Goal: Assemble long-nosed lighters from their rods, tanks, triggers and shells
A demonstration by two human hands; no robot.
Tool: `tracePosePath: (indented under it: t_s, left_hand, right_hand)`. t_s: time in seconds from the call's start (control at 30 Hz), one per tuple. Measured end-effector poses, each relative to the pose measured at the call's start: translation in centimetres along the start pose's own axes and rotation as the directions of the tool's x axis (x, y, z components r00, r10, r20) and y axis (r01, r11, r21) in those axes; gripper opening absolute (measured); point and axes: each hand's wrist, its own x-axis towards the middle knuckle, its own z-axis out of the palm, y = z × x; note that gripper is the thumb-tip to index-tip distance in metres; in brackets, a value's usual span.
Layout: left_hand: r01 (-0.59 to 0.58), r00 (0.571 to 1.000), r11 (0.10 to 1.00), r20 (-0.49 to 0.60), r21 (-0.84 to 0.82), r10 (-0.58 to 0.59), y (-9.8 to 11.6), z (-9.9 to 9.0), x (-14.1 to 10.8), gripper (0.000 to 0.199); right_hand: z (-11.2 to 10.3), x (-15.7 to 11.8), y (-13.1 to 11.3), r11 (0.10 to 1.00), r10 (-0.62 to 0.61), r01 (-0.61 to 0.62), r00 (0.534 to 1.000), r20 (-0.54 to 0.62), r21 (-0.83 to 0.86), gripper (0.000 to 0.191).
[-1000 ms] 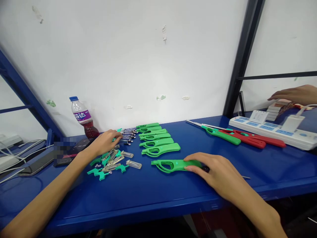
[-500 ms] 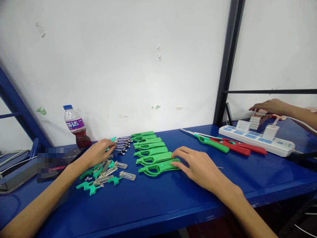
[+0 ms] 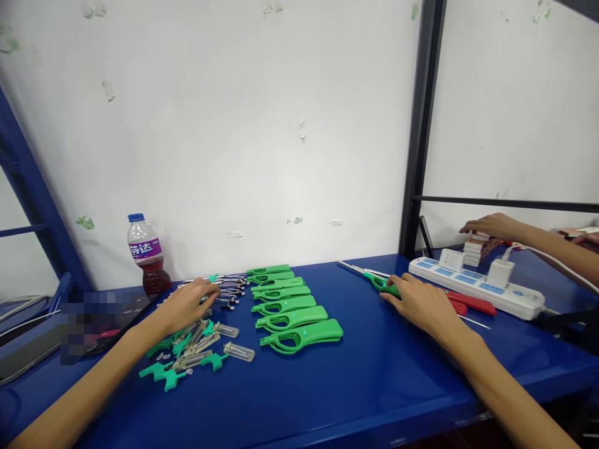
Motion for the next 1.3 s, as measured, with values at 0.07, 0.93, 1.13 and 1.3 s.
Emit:
tracePosePath:
  t_s: [0.07,0.93,1.13,1.3]
  left_hand:
    - [0.002,1.000,1.000,0.001,0.001,-0.002,0.1,0.0,-0.1,0.034]
    - [-0.169,0.948,0.986,-0.273,-0.001,0.162,3.8,-0.6,-0.8,0.030]
    - [-0.152,0.936,0.986,-0.312,0.064,0.164,4.4,-1.2,-1.3,0.027]
    - [0.008,0.945,0.993,-0.326,0.119,0.031,2.3,-1.3,-2.1,0.018]
  right_hand:
    - [0.3,0.0,-0.1,1.000,0.022,-0.022,1.000,0.014,-0.004,0.042]
    - [1.5,-0.7,-1.2,0.998,0.006,-0.004,0.999,0.035,-0.059,0.049]
    - [0.5,-1.0,-2.2,1.000,0.006,-0.006,0.996,0.089,0.004,0.054]
    - [-0.2,-1.1,-2.9,0.999,-0.019,0.014,0.992,0.121,0.040,0.051]
